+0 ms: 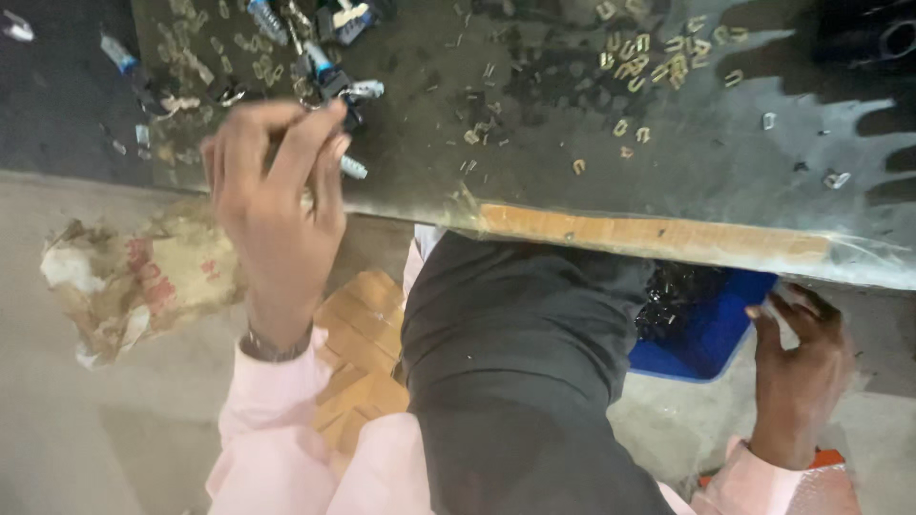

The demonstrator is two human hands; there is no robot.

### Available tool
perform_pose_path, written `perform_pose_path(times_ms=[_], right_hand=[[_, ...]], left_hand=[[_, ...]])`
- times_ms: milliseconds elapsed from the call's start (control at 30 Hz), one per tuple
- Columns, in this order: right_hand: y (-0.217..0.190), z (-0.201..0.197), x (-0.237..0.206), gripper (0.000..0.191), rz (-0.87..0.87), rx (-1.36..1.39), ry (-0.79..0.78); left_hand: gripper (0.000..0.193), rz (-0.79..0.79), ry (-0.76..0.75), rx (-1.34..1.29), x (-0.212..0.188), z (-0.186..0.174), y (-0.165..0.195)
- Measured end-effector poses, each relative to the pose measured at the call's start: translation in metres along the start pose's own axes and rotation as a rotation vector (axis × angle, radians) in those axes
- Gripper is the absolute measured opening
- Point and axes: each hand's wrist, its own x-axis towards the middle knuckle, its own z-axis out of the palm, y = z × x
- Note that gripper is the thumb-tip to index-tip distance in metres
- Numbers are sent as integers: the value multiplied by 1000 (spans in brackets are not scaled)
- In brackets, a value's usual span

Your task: The person sits at a workbench assembling padlock components. They pick up a lock body, insert a small metal retaining clip into it, and use a black cylindrical punch tool to press the clip into place, then set the assembled lock aside and repeat with the next lock body.

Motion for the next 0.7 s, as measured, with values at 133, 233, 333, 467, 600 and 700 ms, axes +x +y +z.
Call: perform_pose_path(times_ms=[133, 233, 333, 467, 600, 700], right_hand=[[-41, -16, 11, 22, -33, 393, -372], [-93, -28, 17, 36, -134, 547, -497], [-135, -43, 29, 39, -271, 684, -388], [-177, -37, 48, 35, -362, 784, -14], [-195, -25, 65, 50, -575, 765, 147], [-196, -13, 67, 51, -596, 868, 46]], left_hand=[[31, 185, -18, 217, 24, 12, -5], [23, 187, 23, 198, 37, 16, -3], [21, 118, 209, 112, 36, 15, -1], [15, -184, 359, -379, 33, 18, 13], [14, -67, 347, -318, 27, 17, 55], [25, 91, 114, -389, 11, 11, 90]])
